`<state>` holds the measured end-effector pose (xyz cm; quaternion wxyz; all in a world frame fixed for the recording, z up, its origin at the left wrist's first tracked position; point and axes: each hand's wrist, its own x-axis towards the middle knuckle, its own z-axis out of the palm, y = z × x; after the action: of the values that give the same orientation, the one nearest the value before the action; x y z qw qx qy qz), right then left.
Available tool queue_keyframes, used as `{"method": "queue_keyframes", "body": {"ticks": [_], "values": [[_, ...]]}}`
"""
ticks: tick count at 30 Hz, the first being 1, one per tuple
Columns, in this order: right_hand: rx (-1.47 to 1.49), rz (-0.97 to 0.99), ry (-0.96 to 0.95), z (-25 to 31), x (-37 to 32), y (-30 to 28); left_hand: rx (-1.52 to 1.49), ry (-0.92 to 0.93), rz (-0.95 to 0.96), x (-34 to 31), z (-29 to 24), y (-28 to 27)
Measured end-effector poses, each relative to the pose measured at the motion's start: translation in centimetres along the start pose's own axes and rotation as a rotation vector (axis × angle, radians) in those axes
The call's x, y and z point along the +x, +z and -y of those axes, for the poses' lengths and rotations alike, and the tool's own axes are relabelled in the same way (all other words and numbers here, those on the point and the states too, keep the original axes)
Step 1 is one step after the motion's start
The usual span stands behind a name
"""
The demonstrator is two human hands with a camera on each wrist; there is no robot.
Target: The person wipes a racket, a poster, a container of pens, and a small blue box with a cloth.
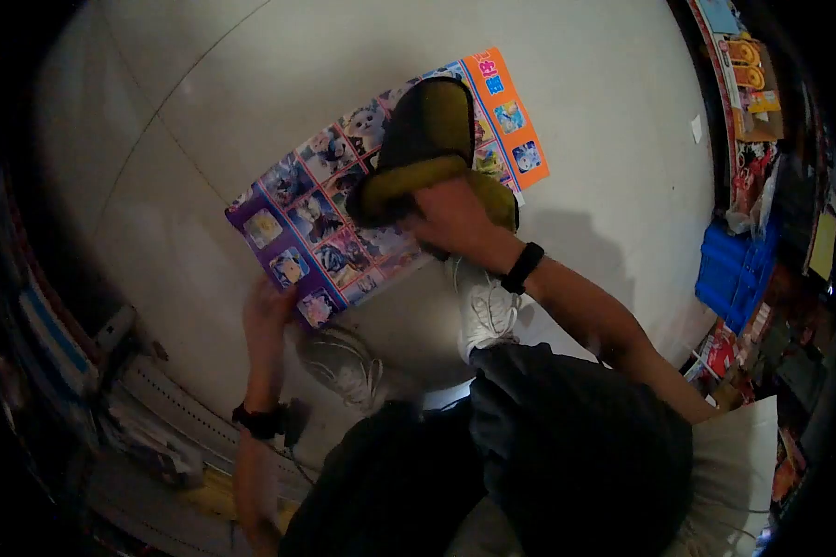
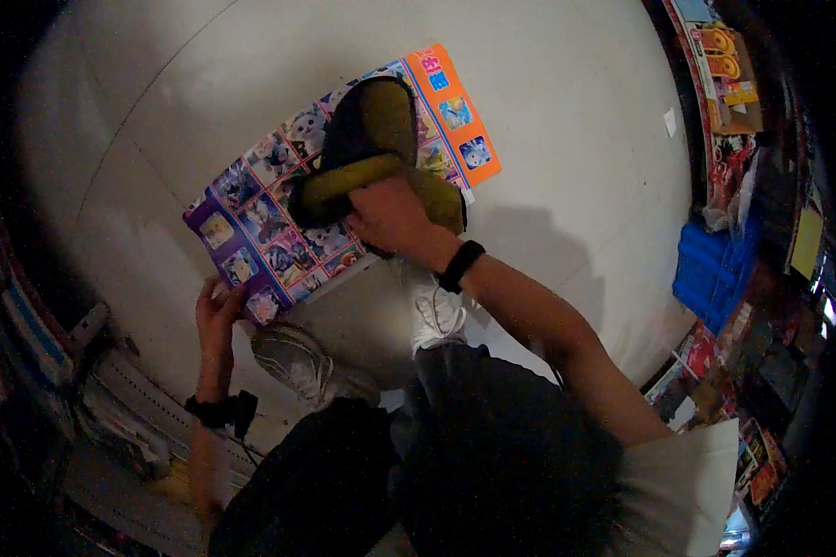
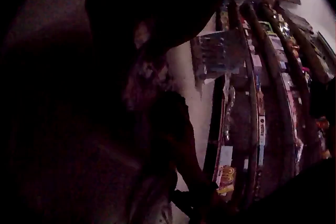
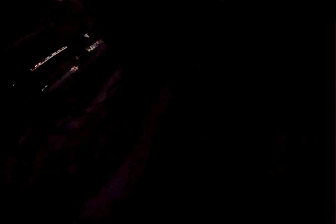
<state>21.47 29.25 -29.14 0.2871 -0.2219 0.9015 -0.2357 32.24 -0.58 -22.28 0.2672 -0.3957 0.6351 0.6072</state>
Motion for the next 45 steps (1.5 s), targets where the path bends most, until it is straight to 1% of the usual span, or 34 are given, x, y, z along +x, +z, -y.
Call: {"method": "queue_keyframes", "body": {"ticks": [4,5,6,7,9,10,12,13,15,16,17,18,19,20,21,22,23,24,25,26,27,28,29,31,32,34,35,37,38,40,41,42,44,45], "values": [[0.105,-0.031,0.046,0.7,-0.3,-2.1,0.014,0.088,-0.034,0.5,-1.6,0.1],[0.110,-0.035,0.041,0.9,-0.5,-3.0,0.022,0.137,-0.111,0.8,-3.0,0.1],[0.225,-0.255,0.066,1.1,-1.2,-3.5,0.024,0.182,-0.193,0.8,-3.8,0.1],[0.346,-0.478,0.094,1.0,-1.7,-4.4,0.029,0.185,-0.202,1.0,-4.8,-0.3],[0.925,-0.384,0.110,-1.1,-2.2,-7.4,-0.068,0.380,-0.280,1.3,-7.1,-1.6],[0.926,-0.393,0.095,-3.0,-3.3,-7.8,-0.067,0.396,-0.284,1.4,-8.6,-2.3],[1.309,-0.607,0.033,-8.3,-6.0,-7.7,-0.125,0.654,-0.273,1.2,-12.0,-3.5],[1.504,-0.712,-0.009,-9.4,-6.1,-7.7,-0.124,0.679,-0.277,0.7,-13.5,-4.0],[1.937,-0.640,0.250,-3.2,-5.8,-16.3,-0.044,0.879,-0.338,-0.1,-16.8,-4.9],[1.945,-0.657,0.204,-2.5,-5.8,-17.9,0.065,0.912,-0.418,-0.1,-18.0,-6.7],[1.994,-0.690,0.266,-2.2,-6.1,-19.6,0.064,0.956,-0.412,-0.2,-19.3,-8.4],[2.038,-0.724,0.332,-2.5,-6.4,-21.2,-0.080,1.100,-0.250,-0.4,-20.3,-9.9],[2.034,-0.745,0.291,-3.9,-6.7,-21.7,-0.226,1.230,-0.080,-0.5,-21.2,-11.2],[2.016,-0.637,0.221,-6.4,-6.8,-20.1,-0.240,1.258,-0.070,0.2,-21.0,-12.5],[2.002,-0.524,0.158,-8.7,-6.9,-19.0,-0.209,1.232,-0.227,0.2,-21.6,-13.7],[2.024,-0.493,0.199,-10.0,-7.1,-18.2,-0.173,1.200,-0.387,0.1,-22.5,-15.1],[2.032,-0.497,0.178,-9.4,-6.7,-17.8,-0.167,1.218,-0.386,1.0,-22.2,-17.4],[2.113,-0.388,0.282,-8.2,-6.0,-16.9,0.035,1.227,-0.301,2.8,-20.7,-20.0],[2.190,-0.272,0.398,-7.1,-5.2,-16.2,0.240,1.217,-0.213,3.0,-20.8,-20.2],[2.240,-0.134,0.410,-6.1,-4.4,-15.2,0.247,1.207,-0.208,3.3,-20.0,-20.4],[2.288,0.004,0.430,-5.0,-3.8,-13.9,0.173,1.054,-0.234,2.9,-19.6,-18.7],[2.191,0.038,0.495,-3.1,-3.9,-13.6,0.102,0.897,-0.259,2.9,-19.5,-17.6],[2.034,0.171,0.480,-4.0,-3.4,-11.9,0.106,0.873,-0.252,3.5,-19.2,-17.7],[1.941,0.325,0.447,-1.6,-4.2,-13.3,0.203,0.970,-0.199,4.2,-18.3,-19.2],[1.949,0.342,0.459,-1.1,-3.8,-13.0,0.211,0.953,-0.205,3.6,-18.1,-19.3],[1.642,0.266,0.406,-0.7,-2.8,-12.9,0.118,0.884,-0.518,3.1,-18.5,-19.2],[1.635,0.298,0.406,-0.1,-2.4,-12.9,0.116,0.868,-0.543,2.6,-17.3,-19.7],[1.202,0.296,0.233,0.4,-1.6,-13.9,0.674,0.659,-0.376,2.7,-16.7,-19.9],[1.194,0.314,0.228,0.5,-1.0,-13.8,0.666,0.648,-0.392,2.7,-15.8,-20.1],[0.995,0.317,0.196,1.2,-0.3,-13.4,0.992,0.597,-0.616,3.6,-14.4,-20.6],[1.005,0.324,0.209,1.7,0.0,-13.8,1.163,0.564,-0.715,4.1,-14.6,-20.6],[0.899,0.350,0.268,2.5,0.1,-14.1,1.162,0.556,-0.710,4.7,-14.1,-20.9],[0.795,0.388,0.311,3.5,0.4,-13.7,1.201,0.467,-0.365,5.0,-14.6,-20.6],[0.556,0.254,0.159,4.0,0.0,-12.8,1.199,0.455,-0.370,5.0,-14.4,-20.6]]}}
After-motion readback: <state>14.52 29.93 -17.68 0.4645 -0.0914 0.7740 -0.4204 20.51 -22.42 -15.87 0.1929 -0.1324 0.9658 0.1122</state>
